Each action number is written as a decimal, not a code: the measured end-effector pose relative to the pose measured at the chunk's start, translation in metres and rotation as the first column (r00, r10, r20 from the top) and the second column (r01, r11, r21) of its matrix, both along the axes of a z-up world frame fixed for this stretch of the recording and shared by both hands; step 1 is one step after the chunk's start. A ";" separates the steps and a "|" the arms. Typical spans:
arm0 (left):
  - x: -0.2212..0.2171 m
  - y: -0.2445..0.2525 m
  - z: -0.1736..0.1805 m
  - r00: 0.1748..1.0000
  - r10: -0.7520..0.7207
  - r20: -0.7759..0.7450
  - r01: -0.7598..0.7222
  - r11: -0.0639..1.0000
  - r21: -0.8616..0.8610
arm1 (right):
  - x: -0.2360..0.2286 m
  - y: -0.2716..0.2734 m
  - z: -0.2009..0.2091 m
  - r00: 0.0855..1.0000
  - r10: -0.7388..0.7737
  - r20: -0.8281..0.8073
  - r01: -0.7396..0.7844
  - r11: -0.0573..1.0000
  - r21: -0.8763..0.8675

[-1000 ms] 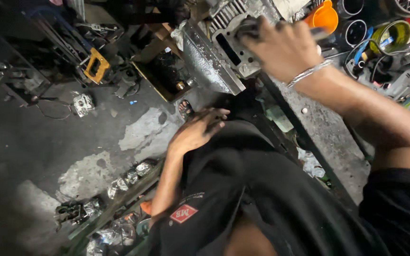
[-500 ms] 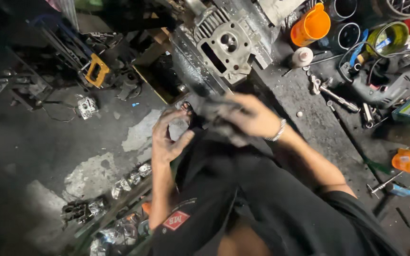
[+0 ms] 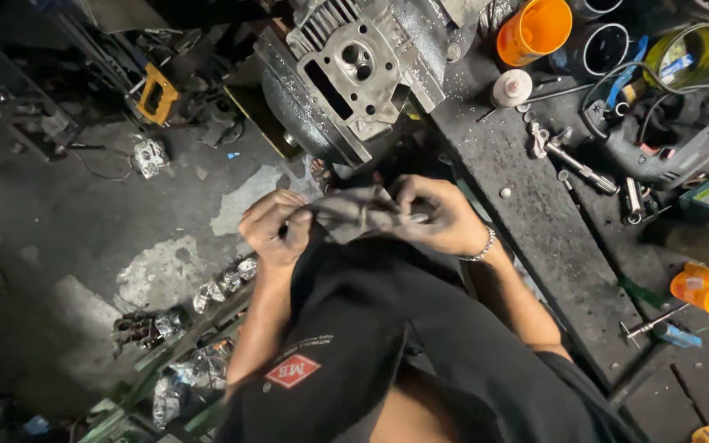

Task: The person cleans a metal engine casing with a rag, then uses a power drill to work on a bolt or hole on the casing. The person handles the casing and a rag, and uses a power drill.

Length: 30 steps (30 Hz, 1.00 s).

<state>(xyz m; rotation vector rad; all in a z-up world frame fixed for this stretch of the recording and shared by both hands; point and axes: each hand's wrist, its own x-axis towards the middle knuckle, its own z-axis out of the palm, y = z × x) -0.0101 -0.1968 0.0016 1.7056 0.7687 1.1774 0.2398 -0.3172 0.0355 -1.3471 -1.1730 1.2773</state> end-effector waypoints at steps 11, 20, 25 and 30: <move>0.028 -0.019 0.000 0.873 -0.474 -0.115 0.459 0.878 -0.132 | 0.013 0.006 0.014 0.979 0.150 0.138 -0.152 0.988 0.001; 0.001 -0.005 0.020 0.942 -0.148 -0.301 0.051 0.950 -0.306 | 0.018 0.020 0.031 0.958 0.120 0.262 -0.138 0.989 0.053; -0.007 -0.003 0.020 0.908 -0.337 -0.249 0.278 0.929 -0.245 | 0.007 0.025 0.057 0.975 0.086 -0.204 -0.041 0.976 0.214; -0.017 0.002 0.020 0.914 -0.342 -0.219 0.260 0.907 -0.330 | 0.006 0.044 0.084 0.917 0.137 0.375 -0.107 0.989 -0.100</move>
